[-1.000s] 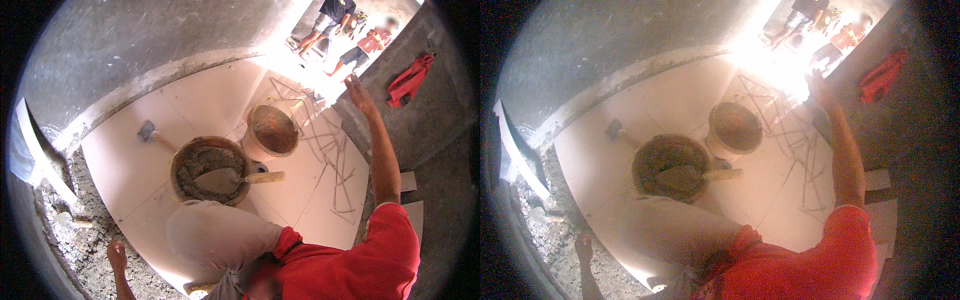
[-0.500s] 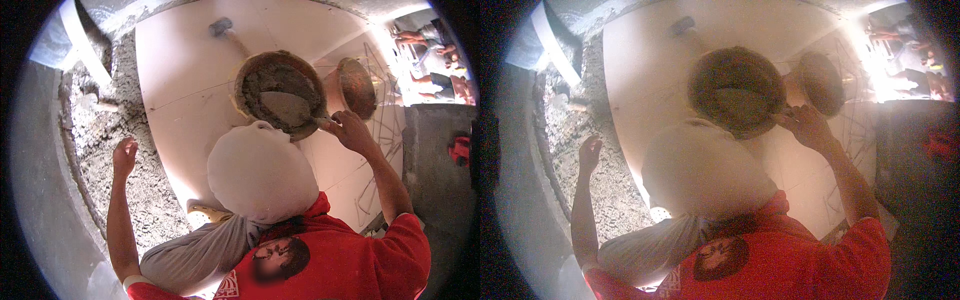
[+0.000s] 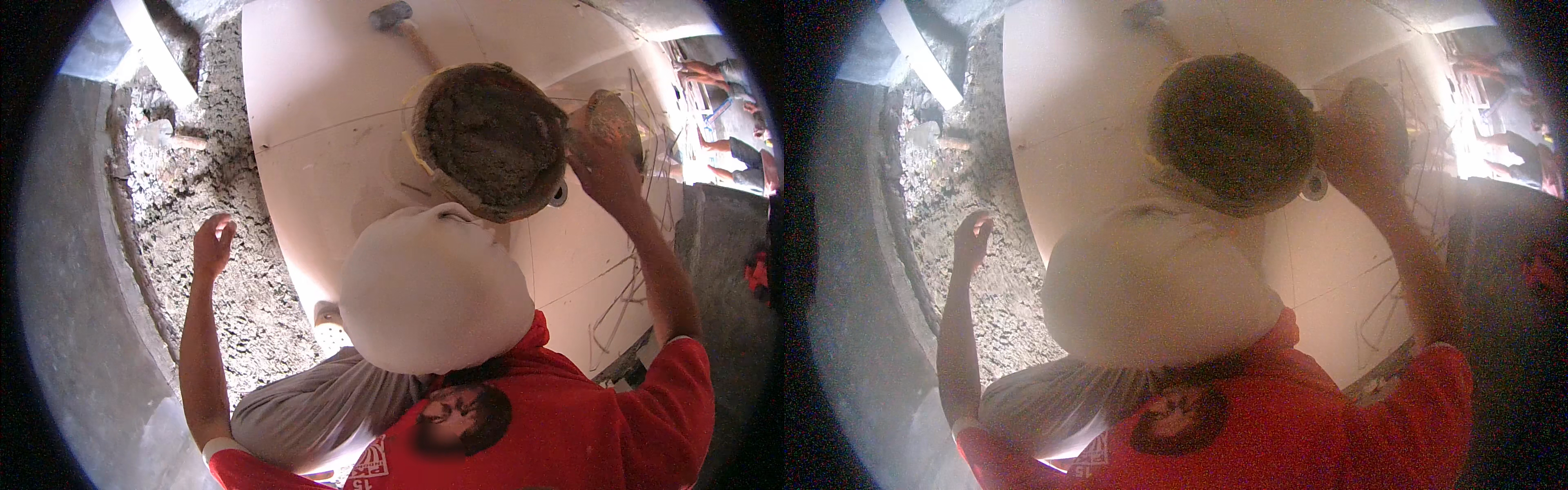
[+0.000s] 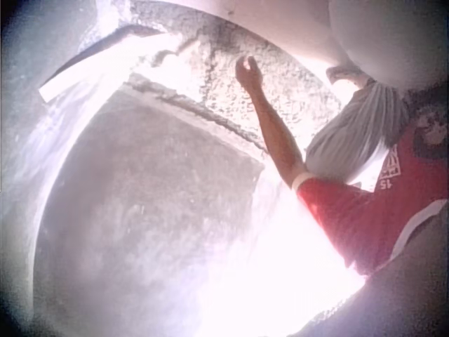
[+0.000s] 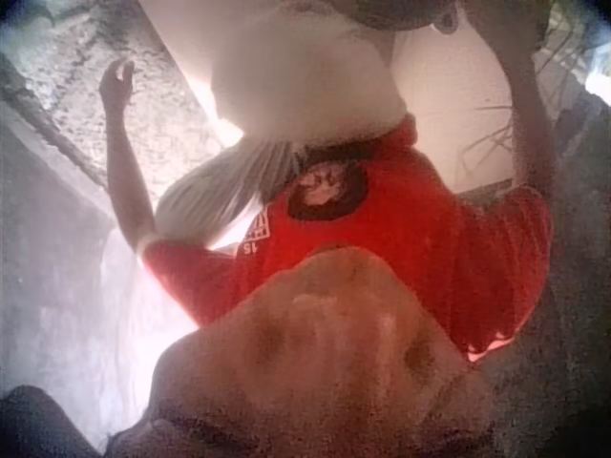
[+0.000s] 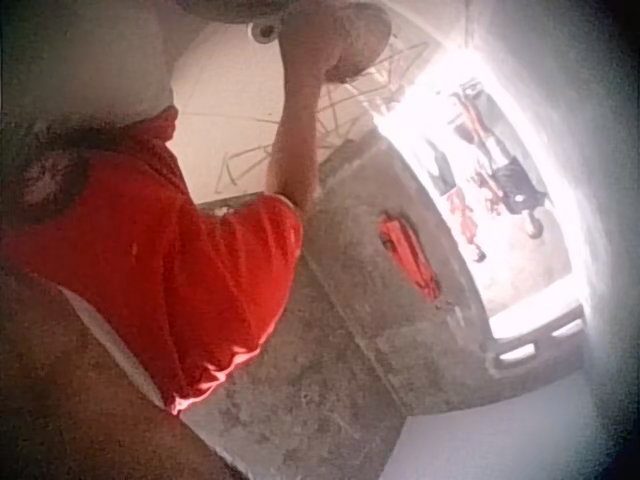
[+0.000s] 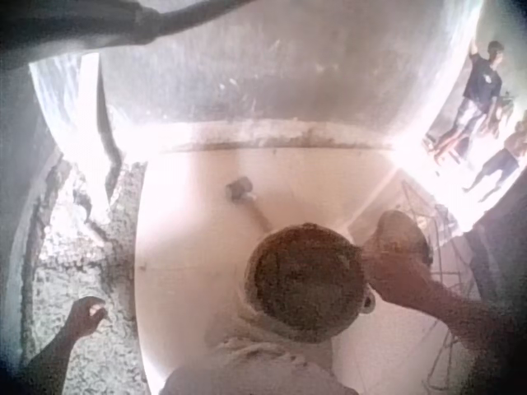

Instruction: The person spreads wet cement on the floor using a trowel, then places a white tile onto the prepared area. The person adjusts the tile position and continues to spread cement around it.

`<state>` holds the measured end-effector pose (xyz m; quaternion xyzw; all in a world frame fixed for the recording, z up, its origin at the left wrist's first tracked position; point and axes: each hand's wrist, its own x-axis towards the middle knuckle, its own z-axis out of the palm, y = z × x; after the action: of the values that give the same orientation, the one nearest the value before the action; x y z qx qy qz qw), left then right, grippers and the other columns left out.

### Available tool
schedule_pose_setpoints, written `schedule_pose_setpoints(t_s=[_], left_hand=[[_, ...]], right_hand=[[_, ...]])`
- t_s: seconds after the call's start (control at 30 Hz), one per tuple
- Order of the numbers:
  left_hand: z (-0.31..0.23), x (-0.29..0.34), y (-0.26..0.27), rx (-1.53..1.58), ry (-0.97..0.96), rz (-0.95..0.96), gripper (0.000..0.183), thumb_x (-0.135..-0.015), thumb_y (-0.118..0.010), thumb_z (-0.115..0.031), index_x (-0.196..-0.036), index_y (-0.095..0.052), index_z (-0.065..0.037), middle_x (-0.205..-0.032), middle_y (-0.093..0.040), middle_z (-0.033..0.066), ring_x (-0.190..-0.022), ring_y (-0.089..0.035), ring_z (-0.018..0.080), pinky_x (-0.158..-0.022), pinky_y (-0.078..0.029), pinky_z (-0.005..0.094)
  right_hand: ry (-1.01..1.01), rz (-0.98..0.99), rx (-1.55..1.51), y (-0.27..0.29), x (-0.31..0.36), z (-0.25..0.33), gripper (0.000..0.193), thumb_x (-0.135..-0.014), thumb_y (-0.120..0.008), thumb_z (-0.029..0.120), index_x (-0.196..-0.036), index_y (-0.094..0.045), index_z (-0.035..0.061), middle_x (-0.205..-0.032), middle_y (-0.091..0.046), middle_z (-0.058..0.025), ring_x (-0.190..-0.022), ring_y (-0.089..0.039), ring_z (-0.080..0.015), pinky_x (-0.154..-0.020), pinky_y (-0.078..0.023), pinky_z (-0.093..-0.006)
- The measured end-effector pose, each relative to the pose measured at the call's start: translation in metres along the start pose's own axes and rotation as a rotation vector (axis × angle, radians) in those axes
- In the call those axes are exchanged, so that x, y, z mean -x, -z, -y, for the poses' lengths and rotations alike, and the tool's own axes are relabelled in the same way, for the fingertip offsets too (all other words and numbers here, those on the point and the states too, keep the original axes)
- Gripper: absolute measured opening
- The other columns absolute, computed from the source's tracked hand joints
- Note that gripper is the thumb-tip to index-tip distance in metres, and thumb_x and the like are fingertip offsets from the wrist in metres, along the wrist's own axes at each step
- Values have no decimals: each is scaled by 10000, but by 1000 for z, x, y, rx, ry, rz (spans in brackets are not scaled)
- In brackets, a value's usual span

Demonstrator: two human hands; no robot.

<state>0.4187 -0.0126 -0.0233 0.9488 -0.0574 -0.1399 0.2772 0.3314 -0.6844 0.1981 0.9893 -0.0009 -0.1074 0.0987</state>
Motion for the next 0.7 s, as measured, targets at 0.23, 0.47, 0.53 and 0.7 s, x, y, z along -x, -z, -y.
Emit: schedule_pose_setpoints(t_s=[0.23,0.47,0.53,0.7], left_hand=[[-11,0,-2,86,60,-11,342,-982,-679,-263,-1228,-666,-26,-1175,-715,163,-1076,-702,278,-937,-550,397],[-3,-4,0,14,65,33,403,-996,-644,-323,-1256,-659,-15,-1188,-705,195,-1071,-703,315,-923,-556,405],[-1,-4,0,-10,15,20,411,-994,-647,-330,-1259,-657,-16,-1191,-705,196,-1072,-703,317,-919,-558,406],[2,5,-1,56,27,16,426,-989,-656,-344,-1263,-650,-17,-1200,-706,185,-1077,-704,301,-920,-557,396]], right_hand=[[169,215,-136,-12,54,10,342,-931,-643,130,-1254,-568,51,-1046,-655,-201,-968,-656,-414,-807,-542,-514],[-38,271,-173,1,52,-7,260,-986,-582,161,-1208,-580,27,-977,-664,-214,-873,-666,-427,-787,-536,-524],[7,373,-206,-2,45,0,230,-1004,-553,175,-1174,-589,25,-939,-664,-217,-851,-663,-439,-778,-534,-529],[-17,453,-553,-17,31,26,303,-997,-599,314,-972,-608,12,-748,-617,-92,-606,-587,-213,-554,-503,-367]])
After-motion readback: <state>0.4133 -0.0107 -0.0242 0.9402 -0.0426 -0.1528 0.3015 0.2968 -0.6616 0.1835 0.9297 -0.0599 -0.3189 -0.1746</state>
